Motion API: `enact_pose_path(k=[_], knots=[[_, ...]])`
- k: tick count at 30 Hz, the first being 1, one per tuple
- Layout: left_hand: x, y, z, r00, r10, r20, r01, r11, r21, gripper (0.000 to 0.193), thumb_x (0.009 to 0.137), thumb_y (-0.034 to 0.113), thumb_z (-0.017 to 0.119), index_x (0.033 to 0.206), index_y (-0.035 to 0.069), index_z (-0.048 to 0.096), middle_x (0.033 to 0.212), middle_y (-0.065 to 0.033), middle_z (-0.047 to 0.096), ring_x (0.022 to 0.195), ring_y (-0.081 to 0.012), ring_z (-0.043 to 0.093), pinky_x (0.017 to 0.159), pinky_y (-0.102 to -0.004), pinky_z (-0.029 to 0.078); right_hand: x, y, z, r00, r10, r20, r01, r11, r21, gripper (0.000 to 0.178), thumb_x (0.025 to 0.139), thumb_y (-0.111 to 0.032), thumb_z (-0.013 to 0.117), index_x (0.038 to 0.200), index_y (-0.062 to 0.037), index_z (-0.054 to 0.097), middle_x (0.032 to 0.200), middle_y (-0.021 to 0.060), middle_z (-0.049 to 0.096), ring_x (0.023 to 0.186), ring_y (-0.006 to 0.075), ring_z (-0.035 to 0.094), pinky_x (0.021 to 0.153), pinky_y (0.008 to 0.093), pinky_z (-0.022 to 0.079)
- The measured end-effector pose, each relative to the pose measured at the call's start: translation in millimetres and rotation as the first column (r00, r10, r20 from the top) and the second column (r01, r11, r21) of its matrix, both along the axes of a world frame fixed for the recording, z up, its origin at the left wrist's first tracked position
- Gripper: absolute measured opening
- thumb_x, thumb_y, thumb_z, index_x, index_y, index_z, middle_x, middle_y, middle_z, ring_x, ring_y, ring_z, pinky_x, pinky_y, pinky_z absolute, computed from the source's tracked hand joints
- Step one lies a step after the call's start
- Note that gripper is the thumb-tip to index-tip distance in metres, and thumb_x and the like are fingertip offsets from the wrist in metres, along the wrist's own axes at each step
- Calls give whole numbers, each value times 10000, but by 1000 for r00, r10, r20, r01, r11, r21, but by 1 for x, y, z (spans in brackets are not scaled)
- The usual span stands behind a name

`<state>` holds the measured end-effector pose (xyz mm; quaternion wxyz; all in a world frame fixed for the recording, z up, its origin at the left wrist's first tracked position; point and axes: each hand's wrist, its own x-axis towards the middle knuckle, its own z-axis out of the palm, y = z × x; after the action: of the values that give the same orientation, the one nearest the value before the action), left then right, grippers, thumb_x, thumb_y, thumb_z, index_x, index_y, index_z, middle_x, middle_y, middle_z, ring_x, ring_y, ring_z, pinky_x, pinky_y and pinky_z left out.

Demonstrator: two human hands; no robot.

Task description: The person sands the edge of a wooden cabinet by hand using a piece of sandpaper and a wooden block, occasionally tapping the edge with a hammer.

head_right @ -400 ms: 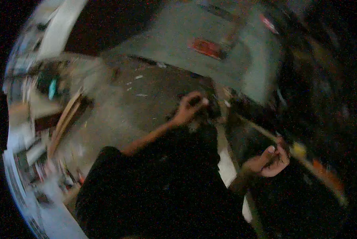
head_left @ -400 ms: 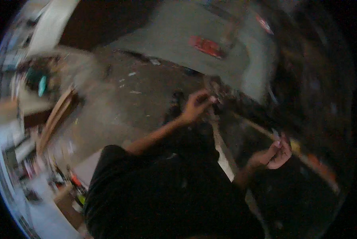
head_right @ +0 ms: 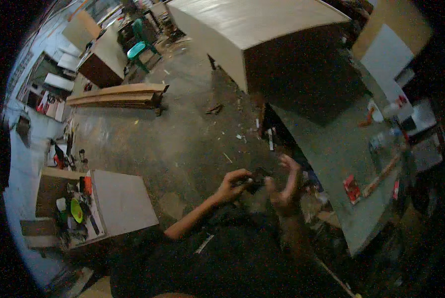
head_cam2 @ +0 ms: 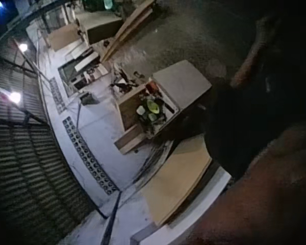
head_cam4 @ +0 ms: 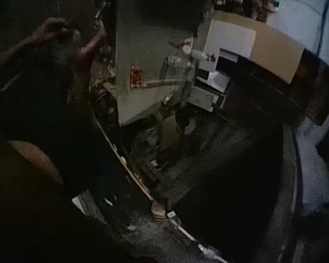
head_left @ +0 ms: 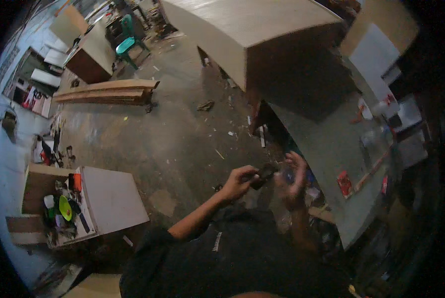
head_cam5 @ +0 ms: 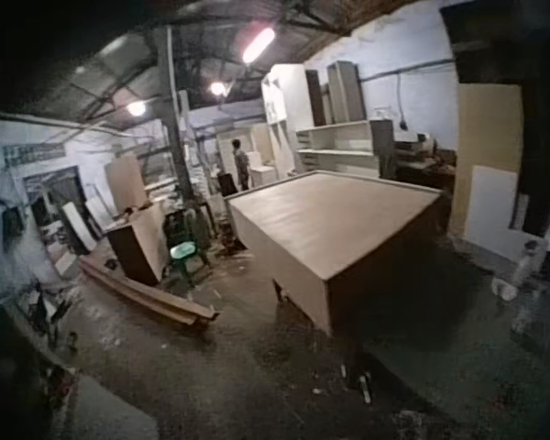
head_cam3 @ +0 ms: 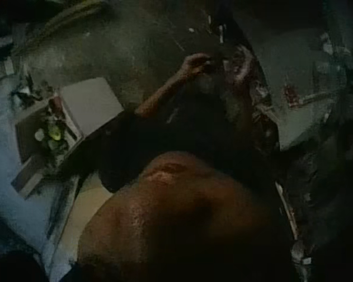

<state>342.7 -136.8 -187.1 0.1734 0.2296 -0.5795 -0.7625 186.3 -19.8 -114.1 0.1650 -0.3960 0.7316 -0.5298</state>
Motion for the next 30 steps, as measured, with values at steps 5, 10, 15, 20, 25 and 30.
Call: enact_pose_path(k=[5,10,15,20,25,30], knots=[[5,-190,-51,991,131,28,-99,856,-508,263,780,-39,694,1034,24,671,940,-131,641,843,-285,653,734,-339,521,-28,-223,-53,767,627,-137,-607,778,165,396,865,-131,722,1229,-34,597,1132,135,676,950,235,670,854,362,525],[21,-366,-71,923,346,171,-96,636,-766,205,787,13,711,974,96,700,890,-93,666,837,-318,638,788,-404,487,-30,-419,-95,664,737,129,-743,629,229,310,820,-173,769,1083,-40,671,955,167,715,829,315,707,768,396,549],[3,-505,-93,828,479,291,-104,642,-760,88,796,124,730,873,88,707,782,-81,672,842,-283,612,889,-413,440,-52,-590,-122,514,850,-116,-645,473,600,319,770,-279,803,955,-39,702,896,188,704,835,371,686,743,423,533],[4,-623,-54,690,623,367,-191,647,-738,155,802,188,770,902,88,705,843,-83,682,843,-263,621,946,-390,416,-47,-746,-119,430,893,-135,-705,425,567,294,768,-267,806,900,-27,697,790,171,687,747,324,688,679,394,525],[34,-767,-31,357,934,1,-556,214,-803,323,854,242,765,1061,33,630,984,-101,654,856,-211,611,888,-370,460,-44,-906,-80,521,851,58,-847,508,154,201,822,-178,787,890,-18,687,701,89,663,617,146,642,591,323,511],[92,-910,-47,-33,973,-227,-894,-130,-429,196,953,197,658,992,27,567,901,-40,574,847,-142,562,800,-304,463,-33,-1040,-37,729,478,490,-503,860,-90,175,891,-157,750,894,4,680,732,45,675,643,98,620,579,252,502]])
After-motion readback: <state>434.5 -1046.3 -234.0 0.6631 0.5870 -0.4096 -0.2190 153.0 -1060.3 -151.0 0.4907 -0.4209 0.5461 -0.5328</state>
